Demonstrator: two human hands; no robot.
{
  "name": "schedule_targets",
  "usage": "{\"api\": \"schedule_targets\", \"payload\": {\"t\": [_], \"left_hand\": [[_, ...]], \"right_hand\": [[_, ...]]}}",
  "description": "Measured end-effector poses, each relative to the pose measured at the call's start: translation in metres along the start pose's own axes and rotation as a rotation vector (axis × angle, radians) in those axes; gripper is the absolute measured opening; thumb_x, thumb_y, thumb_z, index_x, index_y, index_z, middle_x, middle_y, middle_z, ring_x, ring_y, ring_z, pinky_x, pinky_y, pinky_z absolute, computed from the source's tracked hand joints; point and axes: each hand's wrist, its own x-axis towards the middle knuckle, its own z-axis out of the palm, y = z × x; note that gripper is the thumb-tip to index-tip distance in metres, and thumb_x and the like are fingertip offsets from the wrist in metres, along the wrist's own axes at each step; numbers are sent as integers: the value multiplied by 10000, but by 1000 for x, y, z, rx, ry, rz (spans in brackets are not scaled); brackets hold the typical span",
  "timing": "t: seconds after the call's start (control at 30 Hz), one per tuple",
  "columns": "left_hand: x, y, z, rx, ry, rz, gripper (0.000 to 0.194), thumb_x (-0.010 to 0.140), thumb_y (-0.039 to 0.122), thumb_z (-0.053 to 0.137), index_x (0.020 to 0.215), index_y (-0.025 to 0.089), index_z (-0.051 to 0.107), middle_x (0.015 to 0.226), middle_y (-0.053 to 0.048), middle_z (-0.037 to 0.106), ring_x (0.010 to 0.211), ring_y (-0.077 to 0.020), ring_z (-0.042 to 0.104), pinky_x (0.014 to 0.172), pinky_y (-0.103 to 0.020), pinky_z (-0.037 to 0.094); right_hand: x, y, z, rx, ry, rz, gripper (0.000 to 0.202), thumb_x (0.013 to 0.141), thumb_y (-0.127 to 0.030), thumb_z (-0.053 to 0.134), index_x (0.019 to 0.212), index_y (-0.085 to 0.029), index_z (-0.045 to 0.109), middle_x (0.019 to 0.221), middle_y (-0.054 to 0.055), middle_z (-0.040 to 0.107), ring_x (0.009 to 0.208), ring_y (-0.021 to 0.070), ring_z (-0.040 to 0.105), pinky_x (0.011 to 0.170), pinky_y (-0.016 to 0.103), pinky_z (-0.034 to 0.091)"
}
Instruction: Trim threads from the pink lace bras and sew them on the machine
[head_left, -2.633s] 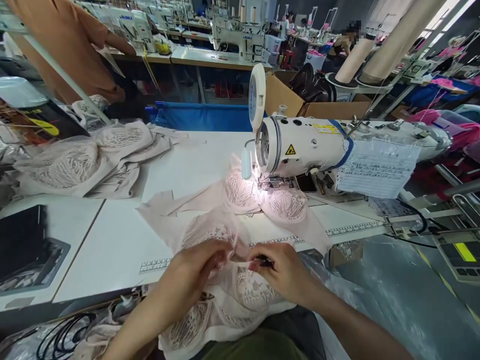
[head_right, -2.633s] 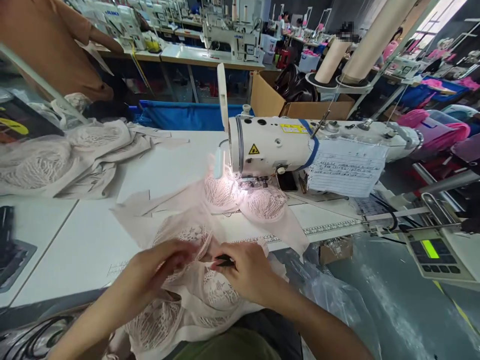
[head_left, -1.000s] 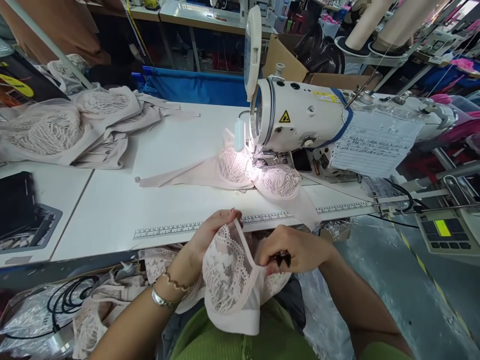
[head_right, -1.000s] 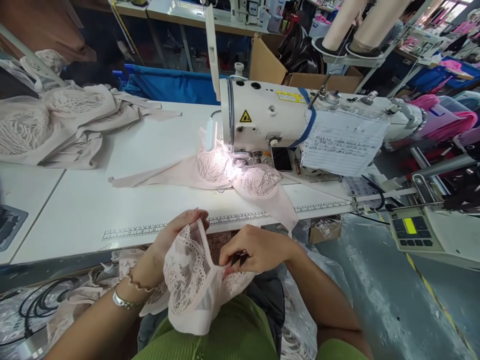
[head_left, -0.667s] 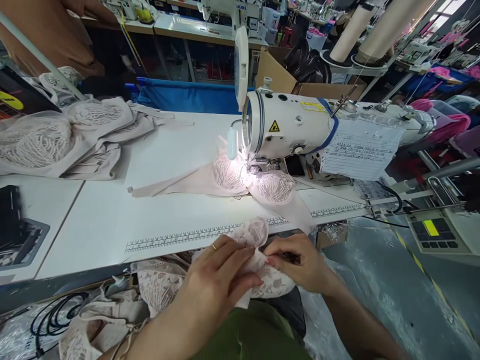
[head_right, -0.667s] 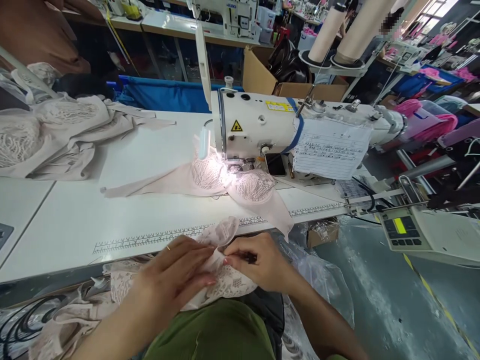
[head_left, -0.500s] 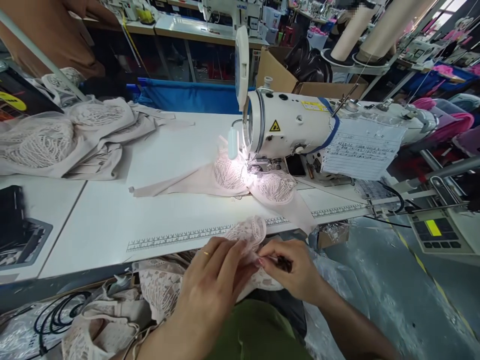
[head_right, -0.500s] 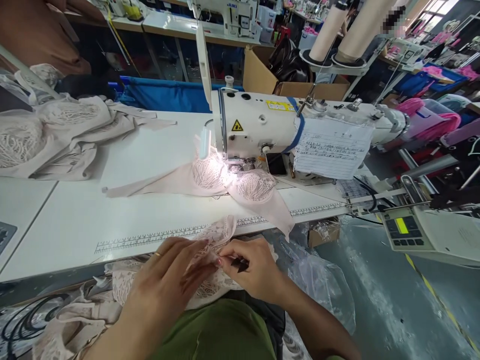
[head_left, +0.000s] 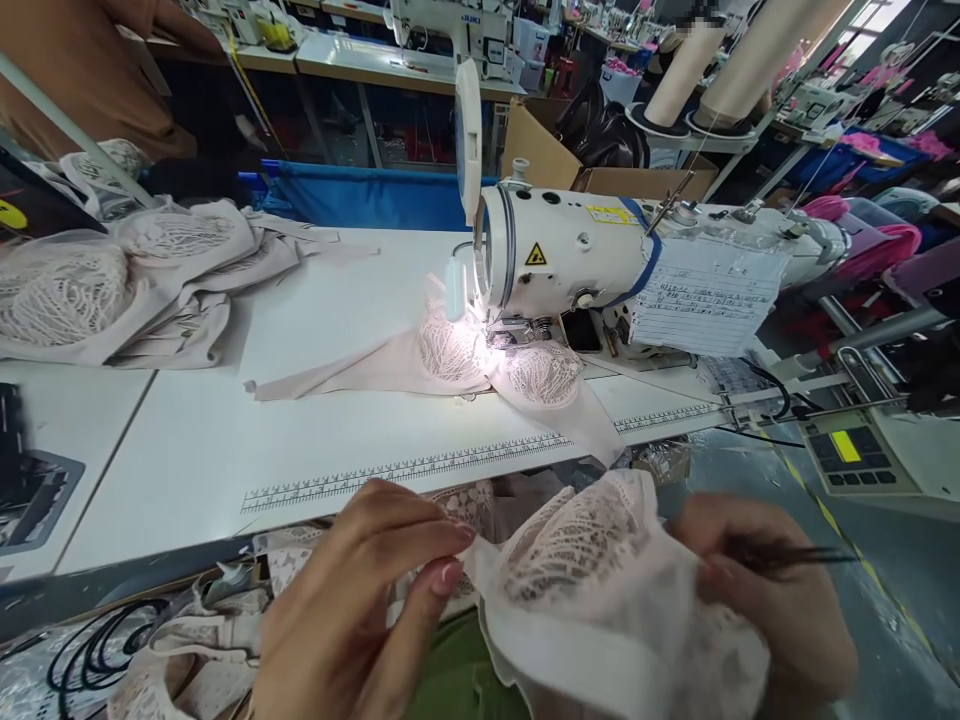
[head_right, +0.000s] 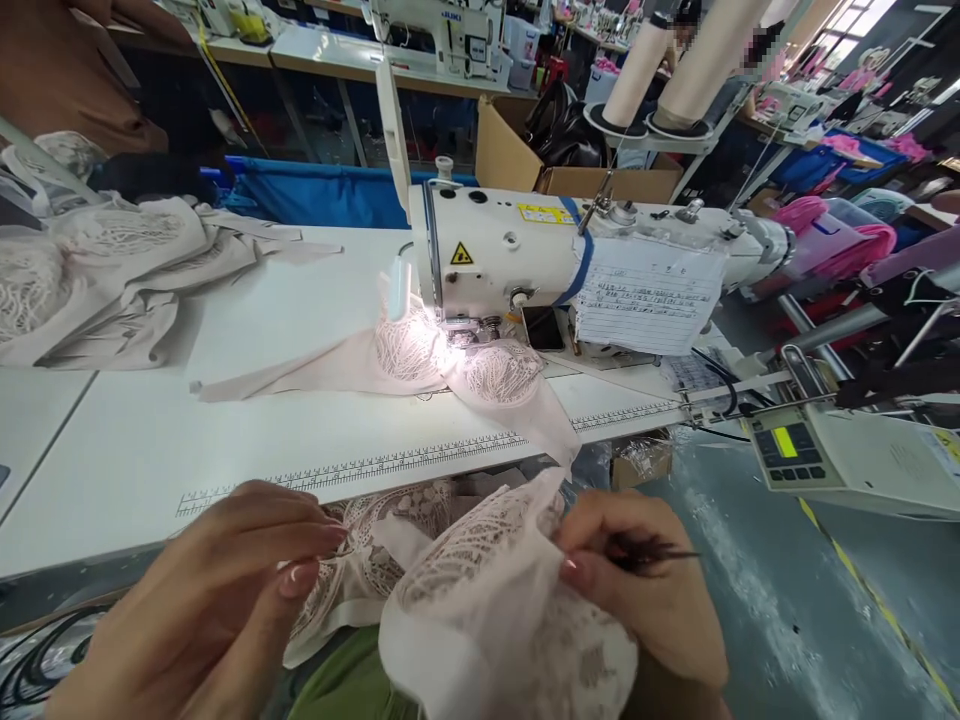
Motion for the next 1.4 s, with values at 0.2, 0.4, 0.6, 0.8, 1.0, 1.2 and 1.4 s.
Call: {"api": "schedule_targets", "payload": {"t": [0.2, 0.4, 0.6, 0.8, 1.0, 1.2, 1.4], "left_hand": [[-9, -21, 46, 43, -137, 90, 223, 962, 224, 605, 1180, 200, 639, 988, -93, 735, 918, -239, 679, 759, -344, 598], [-9, -48, 59, -10, -94, 19, 84, 902, 199, 681, 979, 184, 652, 865, -67, 704, 762, -181, 684, 622, -245, 573], [-8, -56, 58, -70, -102, 9, 87, 888, 107, 625, 878, 187, 655, 794, -44, 667, 674, -145, 657, 577, -216, 530], [-11, -64, 45, -109, -29, -115, 83, 861, 139, 667, 850, 205, 715, 831, -59, 688, 740, -170, 668, 591, -235, 531], [-21, -76, 30, -140, 114, -330, 71, 841, 195, 710, 852, 242, 762, 767, -28, 665, 689, -167, 614, 530, -248, 449], [-27, -80, 35, -149, 191, -283, 92, 858, 167, 683, 813, 236, 724, 783, -38, 679, 792, -206, 588, 686, -323, 485], [-35, -86, 43, -89, 251, -286, 81, 874, 180, 682, 844, 249, 712, 814, -24, 686, 819, -214, 580, 732, -346, 466]], "right_hand": [[34, 23, 46, -100, -17, 44, 254, 887, -369, 668, 709, -190, 693, 529, -22, 516, 465, 100, 383, 451, 247, 296], [43, 47, 68, -204, -52, -176, 178, 939, -248, 592, 802, -192, 691, 596, -19, 570, 514, 99, 467, 505, 221, 369], [57, 45, 49, -496, -138, -348, 110, 896, -174, 622, 813, -203, 688, 1188, 106, 639, 772, 149, 612, 656, 272, 456], [68, 52, 20, -330, -454, -265, 307, 919, -371, 669, 683, -185, 607, 745, 27, 602, 634, 125, 534, 580, 241, 409], [60, 63, -3, -296, -246, -283, 325, 929, -469, 652, 752, -201, 701, 788, 76, 681, 724, 172, 607, 630, 283, 475], [56, 63, 6, -454, 28, -401, 191, 933, -299, 657, 756, -234, 630, 764, 44, 726, 675, 177, 649, 793, 388, 516], [56, 65, 20, -501, 210, -456, 204, 893, -199, 664, 743, -242, 532, 706, 9, 686, 555, 143, 555, 583, 298, 471]]}}
